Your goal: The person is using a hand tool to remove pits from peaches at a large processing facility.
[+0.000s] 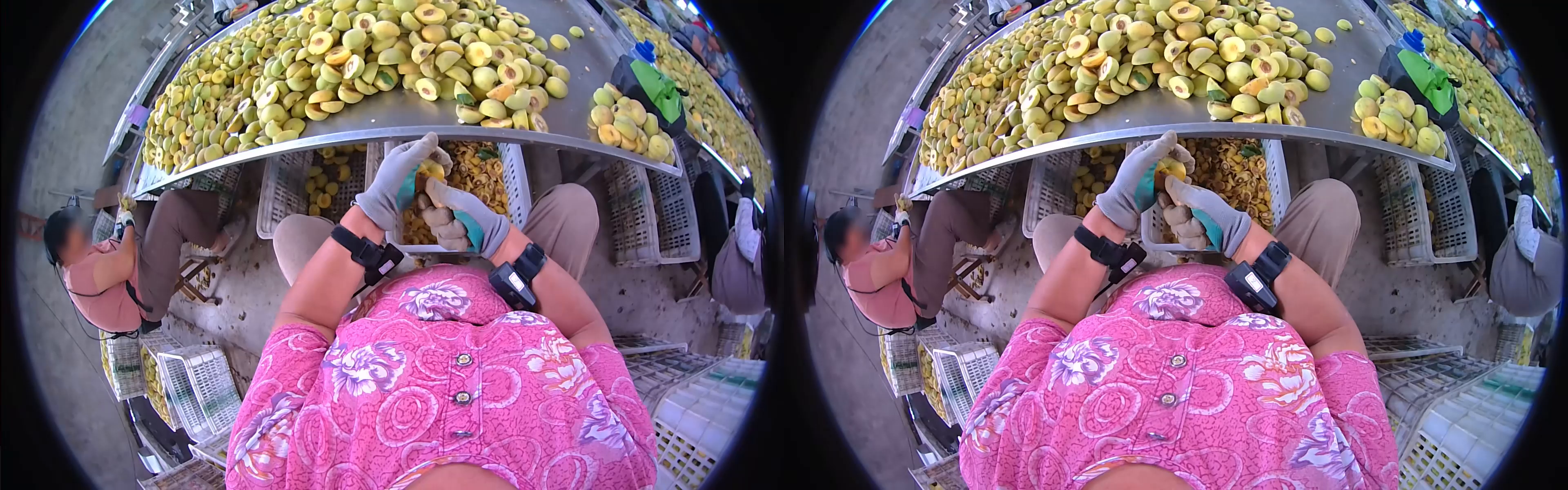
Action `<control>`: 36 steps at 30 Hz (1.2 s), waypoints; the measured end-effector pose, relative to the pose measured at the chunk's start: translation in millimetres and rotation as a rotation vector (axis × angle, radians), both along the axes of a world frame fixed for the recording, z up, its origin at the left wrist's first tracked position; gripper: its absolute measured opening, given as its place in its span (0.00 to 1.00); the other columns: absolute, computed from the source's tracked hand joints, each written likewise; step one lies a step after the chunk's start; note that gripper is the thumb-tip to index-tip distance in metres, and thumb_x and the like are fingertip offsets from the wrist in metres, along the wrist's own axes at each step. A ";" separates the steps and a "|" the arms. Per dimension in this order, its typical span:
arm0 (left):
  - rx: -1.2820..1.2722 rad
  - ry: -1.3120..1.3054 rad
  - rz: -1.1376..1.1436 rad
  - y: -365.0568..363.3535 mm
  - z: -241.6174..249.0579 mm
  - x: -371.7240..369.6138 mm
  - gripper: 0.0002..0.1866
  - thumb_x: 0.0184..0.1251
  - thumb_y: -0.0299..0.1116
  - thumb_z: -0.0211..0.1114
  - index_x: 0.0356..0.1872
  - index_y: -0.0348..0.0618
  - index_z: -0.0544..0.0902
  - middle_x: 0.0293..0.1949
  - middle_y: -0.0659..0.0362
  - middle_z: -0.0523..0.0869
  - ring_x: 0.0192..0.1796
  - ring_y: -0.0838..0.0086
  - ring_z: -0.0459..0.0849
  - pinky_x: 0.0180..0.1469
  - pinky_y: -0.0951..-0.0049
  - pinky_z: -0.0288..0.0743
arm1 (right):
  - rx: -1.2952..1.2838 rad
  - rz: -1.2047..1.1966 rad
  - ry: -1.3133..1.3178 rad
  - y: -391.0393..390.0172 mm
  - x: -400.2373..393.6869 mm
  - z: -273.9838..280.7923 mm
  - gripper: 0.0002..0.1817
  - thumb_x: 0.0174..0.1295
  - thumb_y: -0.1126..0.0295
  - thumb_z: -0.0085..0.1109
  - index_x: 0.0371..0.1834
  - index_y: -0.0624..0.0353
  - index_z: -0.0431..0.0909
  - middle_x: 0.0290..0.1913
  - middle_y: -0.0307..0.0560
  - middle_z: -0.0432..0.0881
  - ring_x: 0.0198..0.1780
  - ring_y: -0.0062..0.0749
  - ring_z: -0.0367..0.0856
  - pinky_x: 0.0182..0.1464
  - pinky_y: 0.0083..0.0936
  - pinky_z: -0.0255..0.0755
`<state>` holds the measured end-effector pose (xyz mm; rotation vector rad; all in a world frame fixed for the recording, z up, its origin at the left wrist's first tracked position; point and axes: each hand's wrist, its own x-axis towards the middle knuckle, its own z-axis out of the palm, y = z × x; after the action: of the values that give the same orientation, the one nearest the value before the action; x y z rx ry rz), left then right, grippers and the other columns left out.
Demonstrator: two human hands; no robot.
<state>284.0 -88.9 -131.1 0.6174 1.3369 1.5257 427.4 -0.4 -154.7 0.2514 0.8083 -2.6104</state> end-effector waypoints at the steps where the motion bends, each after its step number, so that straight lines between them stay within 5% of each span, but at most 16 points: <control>1: 0.024 -0.063 0.045 1.5 -4.1 1.4 0.21 0.69 0.52 0.58 0.35 0.40 0.82 0.34 0.53 0.84 0.33 0.69 0.83 0.37 0.69 0.80 | 0.017 -0.030 -0.021 -2.2 1.9 3.8 0.21 0.69 0.42 0.46 0.38 0.49 0.69 0.16 0.24 0.57 0.09 0.12 0.48 0.10 0.16 0.40; 11: 0.261 -0.344 0.188 4.6 -25.1 16.3 0.23 0.71 0.52 0.56 0.31 0.39 0.79 0.32 0.52 0.83 0.30 0.67 0.83 0.36 0.70 0.81 | 0.081 -0.051 -0.106 -3.3 6.2 6.8 0.20 0.69 0.43 0.45 0.40 0.49 0.68 0.16 0.25 0.57 0.09 0.11 0.49 0.10 0.16 0.41; 15: 0.115 0.001 0.083 2.6 -21.8 8.9 0.22 0.71 0.51 0.57 0.31 0.39 0.79 0.31 0.52 0.83 0.30 0.69 0.82 0.37 0.69 0.81 | 0.273 -0.060 -0.097 -7.9 8.6 8.2 0.20 0.69 0.43 0.46 0.40 0.48 0.69 0.16 0.25 0.57 0.09 0.12 0.49 0.10 0.18 0.41; 17: 0.076 0.132 0.019 0.8 -23.2 6.7 0.22 0.71 0.51 0.57 0.31 0.39 0.79 0.31 0.53 0.83 0.30 0.69 0.82 0.37 0.68 0.81 | 0.140 -0.013 -0.121 -7.3 9.4 4.7 0.20 0.69 0.42 0.47 0.39 0.47 0.69 0.16 0.25 0.57 0.09 0.13 0.49 0.10 0.19 0.41; 25: 0.251 -0.297 0.119 -6.5 -34.4 15.2 0.27 0.67 0.59 0.58 0.36 0.39 0.80 0.33 0.55 0.83 0.34 0.69 0.83 0.39 0.70 0.79 | 0.076 0.021 -0.100 -4.6 6.3 -4.6 0.20 0.69 0.42 0.47 0.39 0.48 0.69 0.16 0.25 0.57 0.09 0.12 0.50 0.10 0.18 0.42; 28: 0.161 -0.008 0.010 -8.6 -30.4 9.3 0.28 0.66 0.61 0.57 0.36 0.40 0.80 0.33 0.56 0.82 0.36 0.69 0.82 0.42 0.71 0.78 | 0.104 0.022 -0.133 -1.7 8.5 -6.0 0.20 0.69 0.43 0.46 0.39 0.49 0.69 0.16 0.26 0.57 0.09 0.12 0.49 0.09 0.18 0.42; 32: 0.060 -0.083 -0.097 -9.7 -18.2 1.9 0.29 0.65 0.62 0.58 0.33 0.41 0.81 0.34 0.56 0.83 0.36 0.70 0.82 0.42 0.73 0.77 | -0.202 0.131 0.012 2.4 5.4 -19.9 0.20 0.70 0.44 0.44 0.41 0.50 0.69 0.16 0.26 0.55 0.09 0.12 0.49 0.09 0.17 0.41; 36: 0.067 -0.109 -0.051 -5.1 -14.3 8.2 0.28 0.65 0.61 0.59 0.30 0.42 0.81 0.33 0.56 0.83 0.34 0.70 0.82 0.40 0.72 0.77 | -0.029 0.100 -0.046 3.5 5.1 -14.6 0.20 0.70 0.43 0.45 0.40 0.48 0.69 0.16 0.25 0.54 0.09 0.12 0.48 0.09 0.17 0.39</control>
<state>292.2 -94.0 -145.4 0.5973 1.1840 1.5454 432.4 3.1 -169.2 0.2552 0.7471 -2.5114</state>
